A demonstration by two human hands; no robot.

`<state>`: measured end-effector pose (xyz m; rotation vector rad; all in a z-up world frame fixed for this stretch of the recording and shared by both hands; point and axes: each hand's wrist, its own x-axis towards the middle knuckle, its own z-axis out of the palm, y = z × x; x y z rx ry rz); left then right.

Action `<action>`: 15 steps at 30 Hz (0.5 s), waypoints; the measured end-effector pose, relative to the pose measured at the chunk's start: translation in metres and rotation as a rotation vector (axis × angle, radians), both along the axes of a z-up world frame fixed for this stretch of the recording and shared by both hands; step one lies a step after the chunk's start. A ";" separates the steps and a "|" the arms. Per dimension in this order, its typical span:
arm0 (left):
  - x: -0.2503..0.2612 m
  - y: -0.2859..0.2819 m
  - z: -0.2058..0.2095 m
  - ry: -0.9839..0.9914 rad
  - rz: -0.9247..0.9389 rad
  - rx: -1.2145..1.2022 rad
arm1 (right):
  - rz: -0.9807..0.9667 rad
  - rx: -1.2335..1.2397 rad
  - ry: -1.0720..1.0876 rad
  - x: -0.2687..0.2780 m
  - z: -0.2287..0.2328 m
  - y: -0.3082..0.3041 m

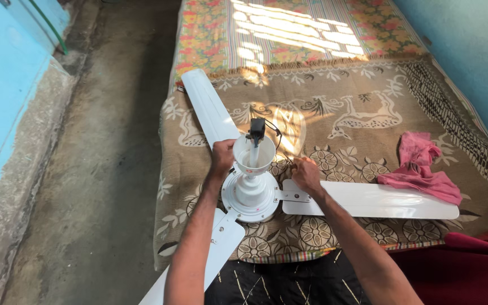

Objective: The person attaches fan blades to the motor housing using a screwdriver, then wipes the motor housing with a cloth. The fan remains on the bed during the process.

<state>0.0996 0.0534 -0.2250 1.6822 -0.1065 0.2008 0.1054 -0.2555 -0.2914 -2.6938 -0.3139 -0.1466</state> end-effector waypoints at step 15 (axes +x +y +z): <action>-0.101 -0.051 0.224 -0.448 0.085 0.292 | 0.569 0.422 -0.241 -0.052 0.342 0.059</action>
